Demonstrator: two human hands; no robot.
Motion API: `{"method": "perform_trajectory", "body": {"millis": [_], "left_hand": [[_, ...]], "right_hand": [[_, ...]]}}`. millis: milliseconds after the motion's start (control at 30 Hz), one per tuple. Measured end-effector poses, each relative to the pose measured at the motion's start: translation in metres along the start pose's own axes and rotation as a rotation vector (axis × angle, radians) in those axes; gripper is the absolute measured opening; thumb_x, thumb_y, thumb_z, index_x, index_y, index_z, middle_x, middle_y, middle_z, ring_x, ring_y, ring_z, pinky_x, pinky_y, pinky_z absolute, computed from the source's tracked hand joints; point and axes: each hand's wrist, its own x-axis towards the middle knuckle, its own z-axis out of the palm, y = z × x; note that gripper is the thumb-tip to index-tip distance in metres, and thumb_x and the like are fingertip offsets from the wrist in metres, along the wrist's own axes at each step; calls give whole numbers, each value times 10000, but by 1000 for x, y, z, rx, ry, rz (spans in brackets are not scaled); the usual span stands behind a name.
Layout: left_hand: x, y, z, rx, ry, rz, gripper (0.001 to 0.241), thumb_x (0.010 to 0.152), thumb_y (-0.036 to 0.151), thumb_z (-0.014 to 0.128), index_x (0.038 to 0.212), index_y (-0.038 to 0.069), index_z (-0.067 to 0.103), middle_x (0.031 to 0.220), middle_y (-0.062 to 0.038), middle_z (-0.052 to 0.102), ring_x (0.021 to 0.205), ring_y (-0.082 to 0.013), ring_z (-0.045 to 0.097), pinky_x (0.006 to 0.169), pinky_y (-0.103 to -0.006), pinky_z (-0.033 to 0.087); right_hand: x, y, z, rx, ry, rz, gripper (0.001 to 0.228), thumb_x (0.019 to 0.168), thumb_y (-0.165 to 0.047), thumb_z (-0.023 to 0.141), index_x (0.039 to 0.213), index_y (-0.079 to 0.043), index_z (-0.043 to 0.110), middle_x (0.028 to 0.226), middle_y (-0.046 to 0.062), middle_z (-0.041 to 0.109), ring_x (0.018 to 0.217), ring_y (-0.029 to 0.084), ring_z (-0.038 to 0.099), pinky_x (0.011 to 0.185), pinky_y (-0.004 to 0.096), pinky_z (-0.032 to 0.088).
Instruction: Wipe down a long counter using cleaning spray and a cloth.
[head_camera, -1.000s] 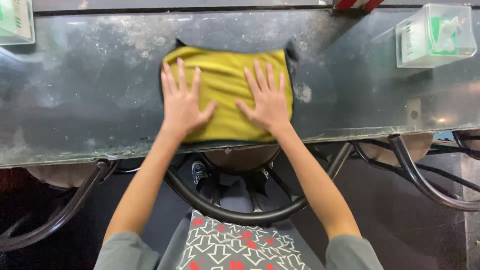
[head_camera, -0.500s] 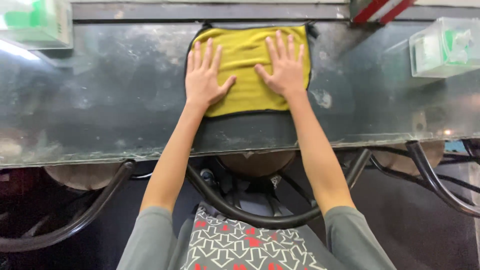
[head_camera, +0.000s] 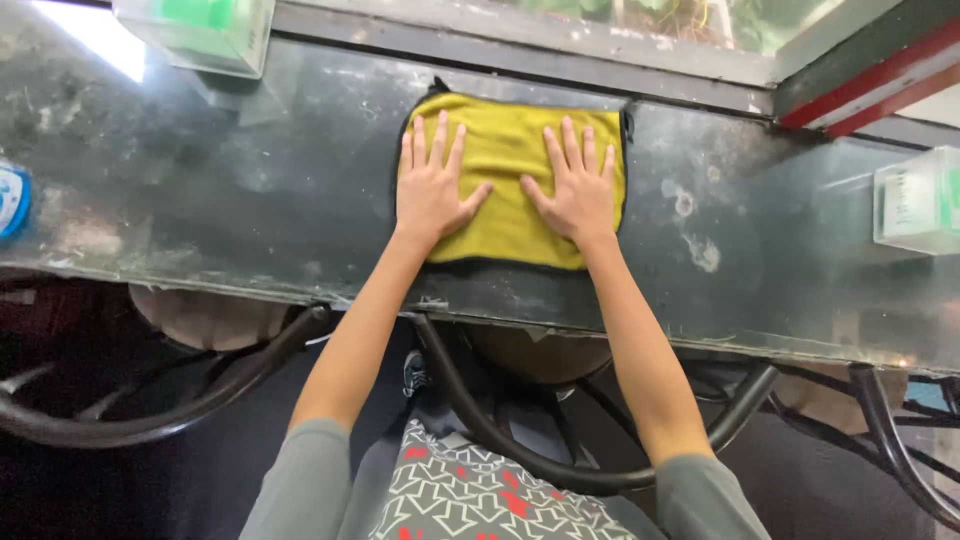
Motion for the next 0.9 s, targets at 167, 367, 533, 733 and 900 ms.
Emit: {"method": "perform_trajectory", "body": {"millis": [167, 367, 533, 733, 900], "left_hand": [[-13, -26, -6, 18, 0, -36, 929, 901, 731, 525, 1596, 126, 410, 1666, -177, 296, 1520, -486, 192, 1255, -564, 137], [-80, -39, -54, 42, -43, -26, 913, 894, 705, 509, 1590, 125, 407, 1670, -184, 302, 1517, -502, 220, 1249, -565, 166], [-63, -77, -49, 89, -52, -42, 921, 877, 712, 522, 1577, 119, 442, 1658, -192, 336, 1506, -507, 252, 1239, -569, 189], [-29, -129, -26, 108, -8, -152, 914, 944, 723, 461, 1613, 105, 383, 1681, -193, 257, 1507, -522, 200, 1237, -605, 159], [-48, -88, -47, 161, -41, -74, 851, 925, 665, 498, 1600, 153, 421, 1671, -172, 323, 1514, -528, 197, 1231, -626, 138]], "right_hand": [[15, -26, 9, 2, 7, -8, 835, 973, -733, 391, 1657, -277, 245, 1726, 45, 166, 1577, 363, 135, 1245, 644, 66], [-46, -79, -16, 45, -15, -107, 851, 954, -724, 380, 1641, -231, 287, 1716, 93, 206, 1561, 408, 160, 1221, 663, 104], [-1, -109, 1, 43, -26, -96, 869, 954, -744, 379, 1643, -223, 276, 1712, 115, 203, 1554, 425, 184, 1217, 676, 95], [64, -139, 26, 49, 32, -101, 855, 956, -763, 399, 1637, -257, 299, 1712, 80, 217, 1568, 397, 171, 1227, 674, 82], [25, -141, 13, 70, 28, -153, 833, 957, -708, 422, 1628, -225, 322, 1711, 98, 225, 1564, 403, 186, 1231, 659, 86]]}}
